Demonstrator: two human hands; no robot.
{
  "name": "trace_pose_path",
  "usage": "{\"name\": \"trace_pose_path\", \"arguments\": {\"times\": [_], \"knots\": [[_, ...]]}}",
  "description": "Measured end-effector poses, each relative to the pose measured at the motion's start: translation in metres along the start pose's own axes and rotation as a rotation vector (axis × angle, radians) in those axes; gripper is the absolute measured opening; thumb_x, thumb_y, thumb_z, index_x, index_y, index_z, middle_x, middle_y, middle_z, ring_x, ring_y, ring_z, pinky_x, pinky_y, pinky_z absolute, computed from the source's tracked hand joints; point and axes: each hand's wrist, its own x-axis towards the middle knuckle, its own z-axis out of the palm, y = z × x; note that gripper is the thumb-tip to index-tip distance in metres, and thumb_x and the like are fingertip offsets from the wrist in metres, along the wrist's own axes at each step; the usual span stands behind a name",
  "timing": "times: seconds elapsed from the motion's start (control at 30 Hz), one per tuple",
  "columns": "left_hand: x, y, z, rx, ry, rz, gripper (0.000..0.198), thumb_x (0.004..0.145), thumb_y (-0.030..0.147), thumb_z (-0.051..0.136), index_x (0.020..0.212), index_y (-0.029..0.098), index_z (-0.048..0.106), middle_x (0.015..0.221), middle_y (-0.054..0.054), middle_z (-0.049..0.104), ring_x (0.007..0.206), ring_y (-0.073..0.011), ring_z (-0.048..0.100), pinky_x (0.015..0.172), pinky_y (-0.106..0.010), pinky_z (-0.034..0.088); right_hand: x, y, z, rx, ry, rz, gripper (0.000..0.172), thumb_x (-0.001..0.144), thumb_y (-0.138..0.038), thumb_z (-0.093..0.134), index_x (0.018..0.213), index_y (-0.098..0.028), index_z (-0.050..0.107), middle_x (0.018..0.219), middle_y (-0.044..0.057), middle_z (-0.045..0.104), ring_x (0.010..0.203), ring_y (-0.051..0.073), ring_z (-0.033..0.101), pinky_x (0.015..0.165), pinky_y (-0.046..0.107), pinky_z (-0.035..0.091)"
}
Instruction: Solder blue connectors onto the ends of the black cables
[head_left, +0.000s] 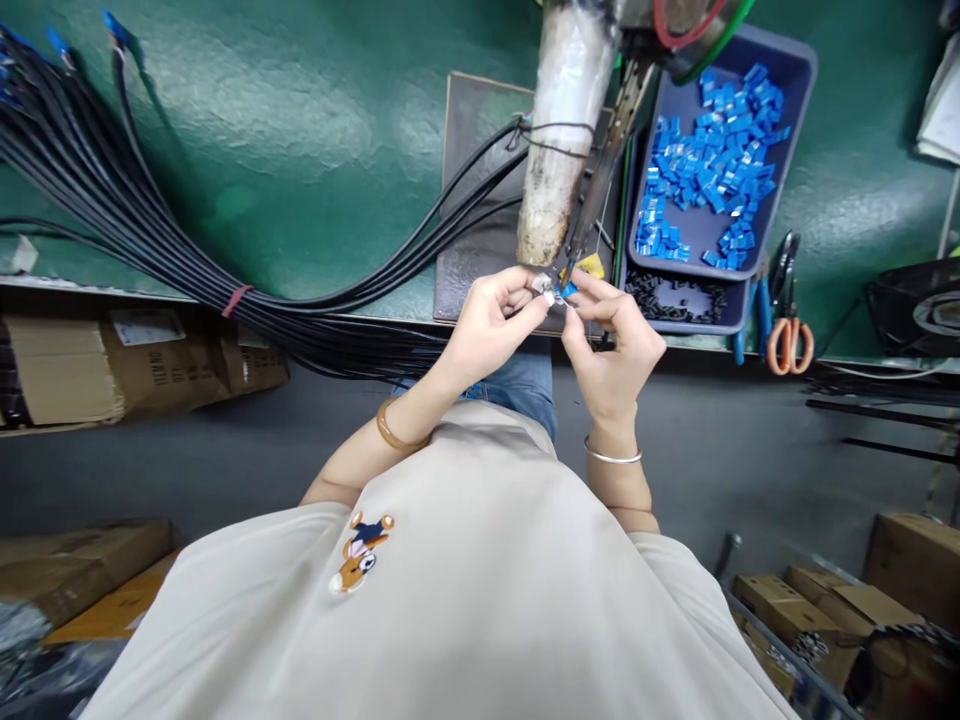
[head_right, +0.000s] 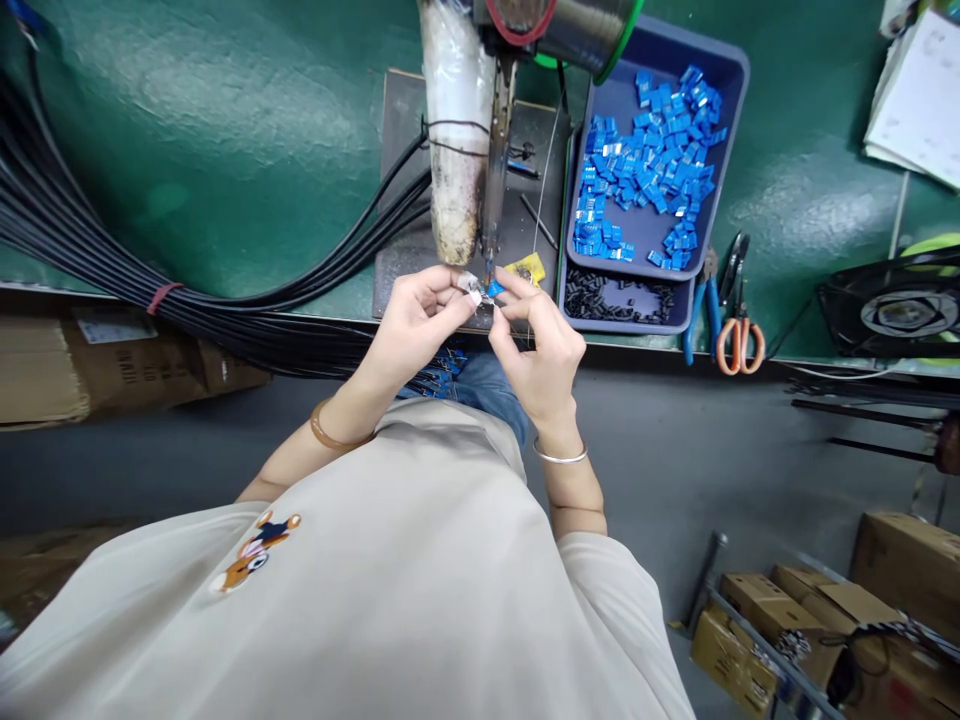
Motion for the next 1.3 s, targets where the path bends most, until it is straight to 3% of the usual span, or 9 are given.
{"name": "trace_pose_path", "arguments": {"times": [0.33,0.63,0.8,0.93,1.3], "knots": [[0.0018,0.0058,0.0001,0.001,0.009,0.006,0.026,0.082,0.038,0.07,0.075,0.018,0.055,0.056,0.006,0.028,0.05,-0.0049,0.025,0.048,-0.025,0.02,0.0052,-0.0056,-0.0028,-0.078,0.001,-0.048,0.008,0.086,-0.018,0.06,0.08,-0.023,0.058,0.114,0.003,0.073,0.092,0.019,0.074,0.08,0.038,0.065],[-0.0004,0.0016,0.0001,0.036,-0.002,-0.012,0.013,0.082,0.025,0.066,0.076,0.017,0.057,0.056,0.006,0.029,0.05,-0.0051,0.024,0.048,-0.025,0.019,0.0035,-0.0017,-0.0023,-0.113,0.009,-0.068,0.009,0.087,-0.018,0.06,0.08,-0.023,0.058,0.109,0.003,0.075,0.088,0.016,0.074,0.078,0.033,0.063],[0.0007,0.0034,0.0006,0.046,0.016,-0.001,0.016,0.082,0.029,0.067,0.077,0.018,0.057,0.055,0.006,0.029,0.05,-0.0058,0.025,0.048,-0.024,0.021,0.0069,-0.004,-0.0024,-0.112,0.007,-0.065,0.008,0.087,-0.018,0.06,0.08,-0.024,0.06,0.11,0.003,0.075,0.092,0.017,0.074,0.082,0.034,0.062],[0.0013,0.0046,0.0002,0.028,0.02,-0.014,0.021,0.082,0.033,0.069,0.075,0.017,0.056,0.056,0.006,0.028,0.05,-0.0058,0.025,0.049,-0.025,0.02,0.0084,-0.0062,-0.0024,-0.1,0.014,-0.045,0.01,0.085,-0.015,0.062,0.079,-0.023,0.06,0.11,0.003,0.075,0.089,0.016,0.074,0.08,0.032,0.062],[0.0005,0.0093,-0.003,-0.084,-0.04,-0.081,0.012,0.08,0.024,0.065,0.079,0.014,0.06,0.054,0.007,0.034,0.049,-0.0044,0.024,0.048,-0.022,0.02,0.0051,-0.0051,-0.0051,-0.096,-0.026,-0.137,0.015,0.08,-0.007,0.062,0.079,-0.021,0.057,0.113,0.005,0.074,0.093,0.015,0.074,0.083,0.026,0.062]]}}
